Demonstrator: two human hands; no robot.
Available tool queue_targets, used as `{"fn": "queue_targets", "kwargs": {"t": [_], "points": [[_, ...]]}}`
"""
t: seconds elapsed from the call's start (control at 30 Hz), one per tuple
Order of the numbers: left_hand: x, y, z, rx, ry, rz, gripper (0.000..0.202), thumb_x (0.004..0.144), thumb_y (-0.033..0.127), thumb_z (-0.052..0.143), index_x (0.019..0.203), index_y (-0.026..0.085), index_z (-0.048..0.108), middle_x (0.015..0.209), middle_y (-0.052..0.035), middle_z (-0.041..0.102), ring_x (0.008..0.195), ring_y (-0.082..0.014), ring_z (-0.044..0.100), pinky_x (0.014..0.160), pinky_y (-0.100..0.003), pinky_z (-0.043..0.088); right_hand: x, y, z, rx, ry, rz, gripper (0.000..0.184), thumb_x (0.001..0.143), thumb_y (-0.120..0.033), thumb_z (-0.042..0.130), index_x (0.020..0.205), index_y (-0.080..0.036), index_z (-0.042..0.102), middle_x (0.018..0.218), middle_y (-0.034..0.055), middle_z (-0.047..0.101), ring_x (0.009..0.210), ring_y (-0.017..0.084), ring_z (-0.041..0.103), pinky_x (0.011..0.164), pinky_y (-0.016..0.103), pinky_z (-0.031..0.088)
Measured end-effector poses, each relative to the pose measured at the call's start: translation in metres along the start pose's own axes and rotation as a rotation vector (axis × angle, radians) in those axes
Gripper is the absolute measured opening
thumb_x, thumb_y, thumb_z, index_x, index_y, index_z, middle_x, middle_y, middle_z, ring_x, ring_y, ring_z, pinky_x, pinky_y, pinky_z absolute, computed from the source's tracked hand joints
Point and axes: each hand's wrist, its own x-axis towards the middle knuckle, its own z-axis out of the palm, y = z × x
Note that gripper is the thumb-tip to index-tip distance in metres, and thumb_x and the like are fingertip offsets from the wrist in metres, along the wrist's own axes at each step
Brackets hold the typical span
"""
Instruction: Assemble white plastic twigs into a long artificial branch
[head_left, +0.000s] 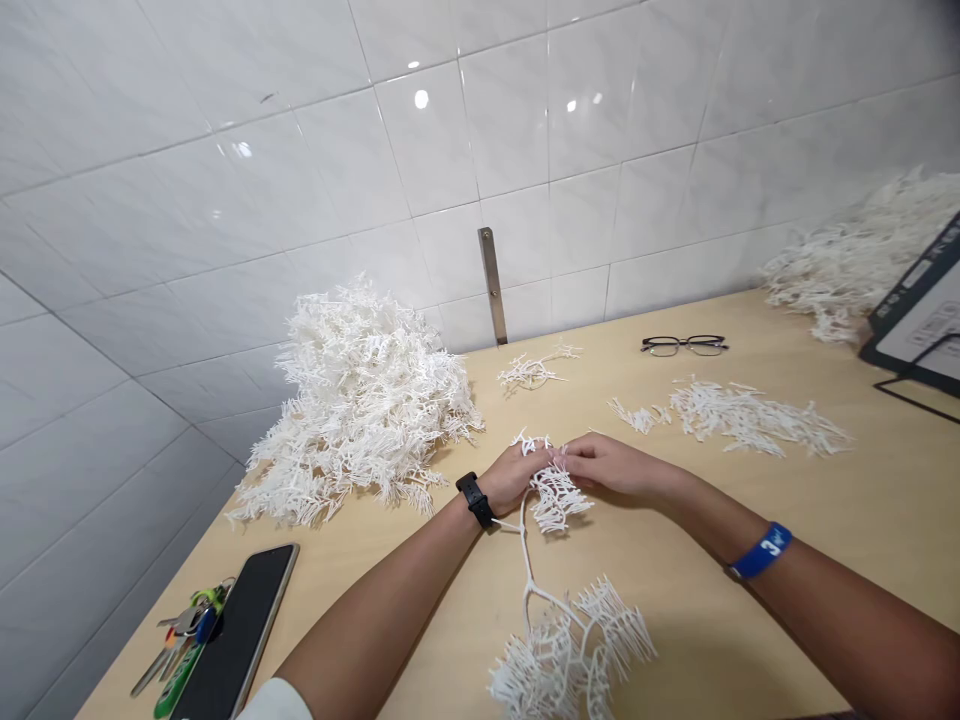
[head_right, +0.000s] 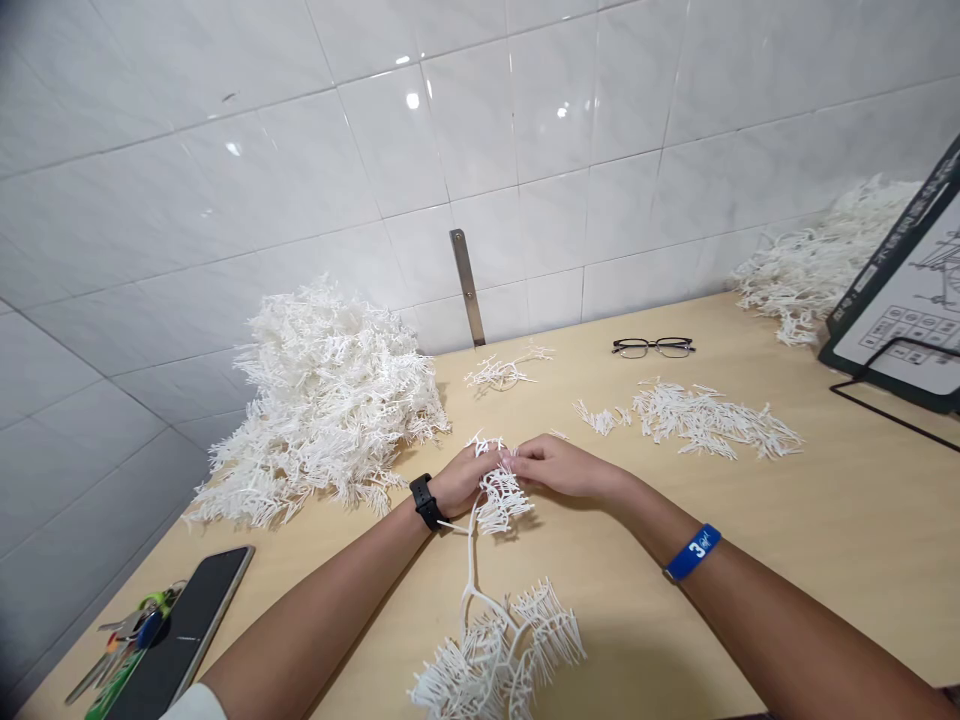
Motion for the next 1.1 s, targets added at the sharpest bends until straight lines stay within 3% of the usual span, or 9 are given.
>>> {"fn": "queue_targets", "kwargs": {"t": [0.17, 0.33, 0.5, 0.57, 0.67, 0.8, 0.9, 1.0, 1.1], "points": [[-0.001, 0.001, 0.001, 0.054, -0.058, -0.01, 0.039, 0.067, 0.048, 0.075, 0.069, 0.012, 0.061, 0.065, -0.0027, 0.06, 0.06, -0.0119, 0.052, 0.062, -0.026, 0.037, 0.001, 0.006, -0.002, 0.103, -0.038, -0.042, 0.051, 0.079, -0.059, 0.065, 0.057, -0.017, 0.047, 0.055, -0.0047, 0.035, 0.054, 0.009, 0.03, 0.054, 0.026, 0.022], [-0.002, 0.004, 0.004, 0.115, -0.088, 0.008, 0.036, 0.069, 0.045, 0.072, 0.064, 0.012, 0.059, 0.061, -0.001, 0.056, 0.058, -0.0104, 0.048, 0.059, -0.025, 0.034, 0.003, 0.006, -0.002, 0.146, -0.015, -0.024, 0.047, 0.08, -0.053, 0.066, 0.057, -0.016, 0.05, 0.052, -0.0052, 0.035, 0.051, 0.008, 0.027, 0.052, 0.027, 0.018], [-0.004, 0.002, 0.003, 0.033, -0.053, -0.026, 0.037, 0.062, 0.036, 0.077, 0.058, 0.016, 0.046, 0.051, 0.0055, 0.043, 0.049, -0.0068, 0.038, 0.051, -0.024, 0.028, 0.001, 0.007, -0.016, 0.259, 0.08, -0.128, 0.048, 0.082, -0.052, 0.057, 0.053, -0.02, 0.038, 0.051, -0.006, 0.027, 0.048, 0.009, 0.023, 0.049, 0.027, 0.018], [-0.004, 0.002, 0.003, -0.016, -0.03, -0.038, 0.036, 0.063, 0.035, 0.076, 0.06, 0.017, 0.045, 0.052, 0.0058, 0.042, 0.047, -0.0065, 0.038, 0.049, -0.023, 0.028, 0.0, 0.005, -0.026, 0.087, 0.237, -0.107, 0.048, 0.084, -0.053, 0.054, 0.055, -0.021, 0.032, 0.054, -0.0055, 0.026, 0.05, 0.01, 0.023, 0.05, 0.027, 0.018], [-0.002, 0.003, 0.002, -0.062, 0.032, -0.01, 0.035, 0.066, 0.038, 0.076, 0.067, 0.016, 0.048, 0.057, 0.0047, 0.047, 0.049, -0.0067, 0.043, 0.05, -0.023, 0.032, -0.001, 0.003, -0.038, -0.388, 0.446, 0.049, 0.05, 0.082, -0.05, 0.057, 0.055, -0.021, 0.026, 0.055, -0.0047, 0.024, 0.052, 0.01, 0.022, 0.051, 0.028, 0.016], [-0.001, 0.004, 0.003, -0.08, 0.074, 0.012, 0.041, 0.067, 0.043, 0.077, 0.07, 0.016, 0.047, 0.062, 0.0041, 0.048, 0.054, -0.0079, 0.049, 0.055, -0.024, 0.038, -0.001, -0.001, -0.038, -0.724, 0.557, 0.212, 0.052, 0.082, -0.051, 0.055, 0.051, -0.02, 0.026, 0.05, -0.0035, 0.025, 0.05, 0.011, 0.024, 0.052, 0.03, 0.015], [0.0, 0.001, 0.004, -0.041, 0.083, 0.031, 0.043, 0.067, 0.045, 0.076, 0.071, 0.016, 0.046, 0.062, 0.0049, 0.045, 0.053, -0.0071, 0.046, 0.056, -0.023, 0.037, -0.003, -0.006, -0.026, -0.594, 0.477, 0.091, 0.052, 0.086, -0.056, 0.049, 0.053, -0.02, 0.03, 0.052, -0.0039, 0.026, 0.051, 0.01, 0.025, 0.052, 0.029, 0.017], [0.002, -0.003, 0.004, 0.09, 0.106, 0.08, 0.042, 0.07, 0.048, 0.073, 0.069, 0.016, 0.045, 0.061, 0.0048, 0.043, 0.055, -0.0072, 0.043, 0.056, -0.023, 0.034, -0.004, -0.009, -0.011, -0.288, 0.198, -0.002, 0.051, 0.087, -0.061, 0.047, 0.059, -0.019, 0.038, 0.057, -0.0039, 0.031, 0.054, 0.01, 0.027, 0.053, 0.027, 0.021], [0.003, -0.006, 0.002, 0.227, 0.126, 0.124, 0.04, 0.075, 0.048, 0.067, 0.067, 0.016, 0.046, 0.06, 0.0046, 0.042, 0.057, -0.0075, 0.039, 0.057, -0.024, 0.03, -0.005, -0.01, -0.003, -0.158, -0.045, -0.028, 0.049, 0.085, -0.061, 0.054, 0.062, -0.018, 0.044, 0.06, -0.0036, 0.034, 0.057, 0.01, 0.029, 0.055, 0.026, 0.023]]}}
